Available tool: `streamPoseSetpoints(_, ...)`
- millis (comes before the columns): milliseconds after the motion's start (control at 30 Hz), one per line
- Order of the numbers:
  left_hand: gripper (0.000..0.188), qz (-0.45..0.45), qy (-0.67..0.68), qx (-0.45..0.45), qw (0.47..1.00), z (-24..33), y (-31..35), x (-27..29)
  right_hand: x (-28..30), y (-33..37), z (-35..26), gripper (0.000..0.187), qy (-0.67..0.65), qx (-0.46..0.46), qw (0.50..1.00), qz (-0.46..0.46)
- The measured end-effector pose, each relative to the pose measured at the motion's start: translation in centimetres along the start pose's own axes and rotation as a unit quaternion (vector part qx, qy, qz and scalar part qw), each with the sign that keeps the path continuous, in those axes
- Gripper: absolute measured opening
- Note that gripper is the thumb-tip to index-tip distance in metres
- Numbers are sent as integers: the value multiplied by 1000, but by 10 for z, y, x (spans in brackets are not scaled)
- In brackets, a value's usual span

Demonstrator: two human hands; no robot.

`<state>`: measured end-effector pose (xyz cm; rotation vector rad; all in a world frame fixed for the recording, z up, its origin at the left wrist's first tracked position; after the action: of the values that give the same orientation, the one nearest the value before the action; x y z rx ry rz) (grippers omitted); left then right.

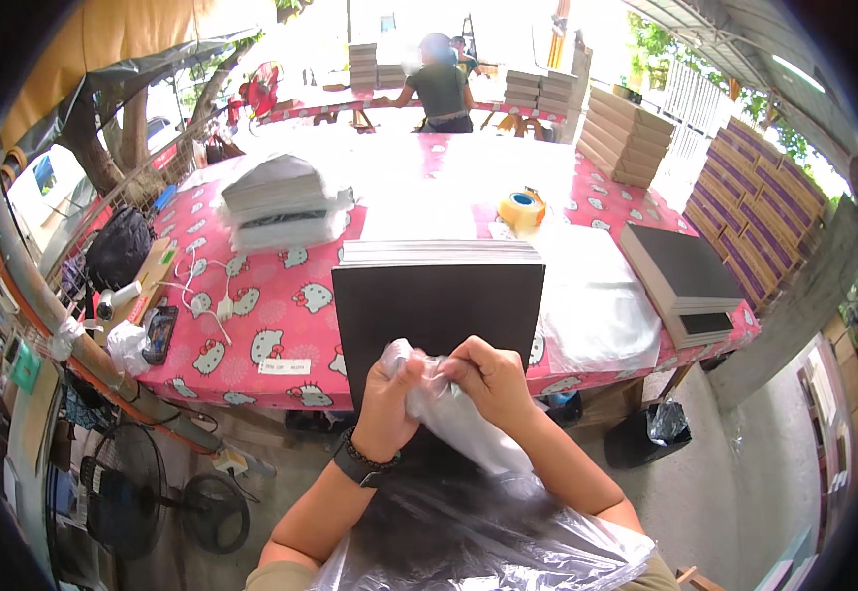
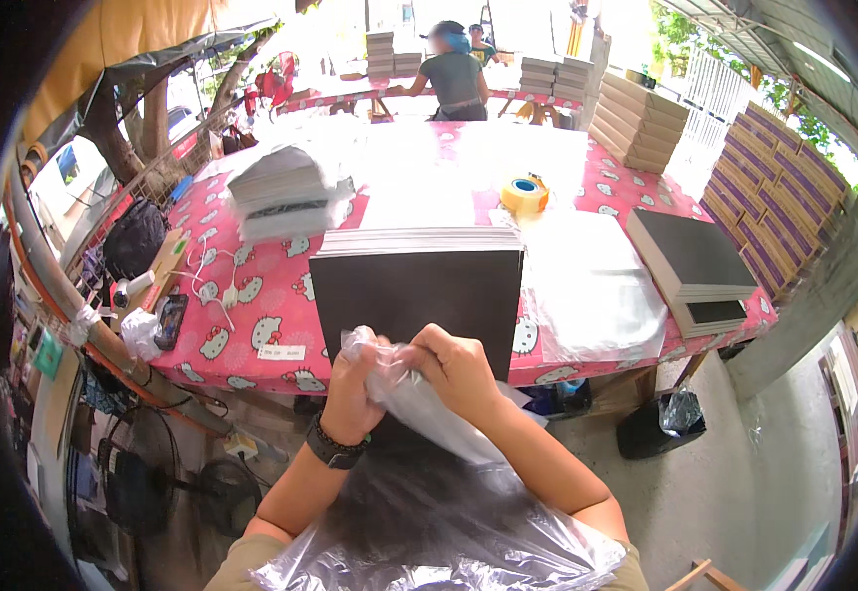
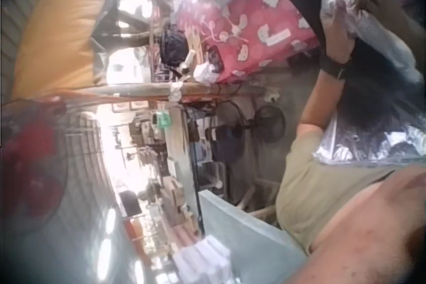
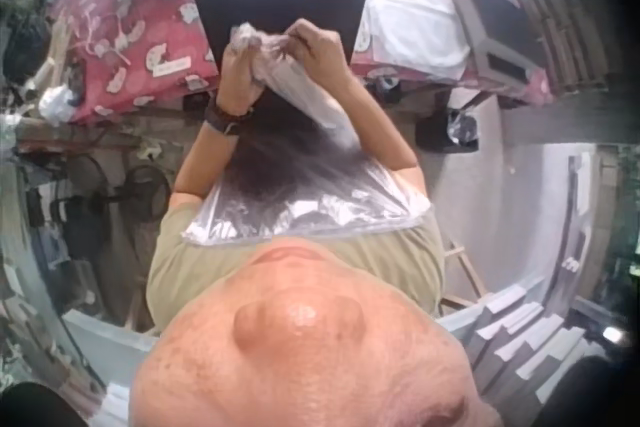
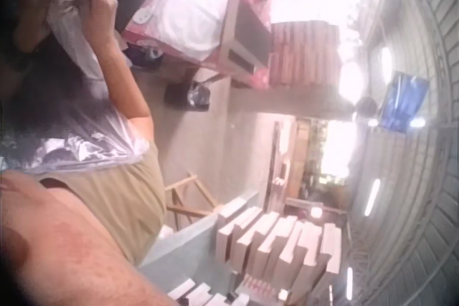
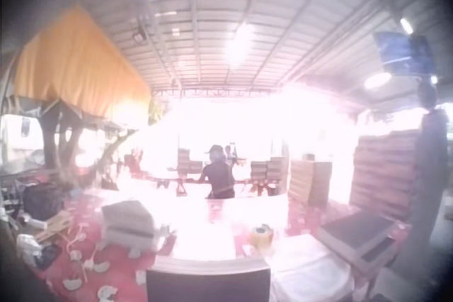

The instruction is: The person places black paper boards into plastic bags and seals them. The person handles several boards, sliding each into a separate sleeve before setting them aside on a table.

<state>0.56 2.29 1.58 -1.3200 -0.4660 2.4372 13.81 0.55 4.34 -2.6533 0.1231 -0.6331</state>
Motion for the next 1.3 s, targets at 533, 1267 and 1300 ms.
streamPoseSetpoints(533,25,51,-154,42,986,-1,2,24,-5,-2,7,9,4,-65,998,-13)
streamPoseSetpoints(1267,49,13,-118,52,992,13,2,14,0,1,0,11,-35,-75,993,-88)
streamPoseSetpoints(1300,50,-15,-94,76,993,12,3,13,-1,2,-2,11,15,-39,997,-68)
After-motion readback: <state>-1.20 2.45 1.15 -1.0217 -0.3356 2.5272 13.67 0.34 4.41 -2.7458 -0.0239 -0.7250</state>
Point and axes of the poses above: each hand's wrist, its own y-axis away from the middle knuckle, its own x-axis out of the back of the hand, z = x × y, the point moved 2 cm from there along -y, towards the middle knuckle, and after that the axes turned 15 degrees about -x, right-handed, at the moved point
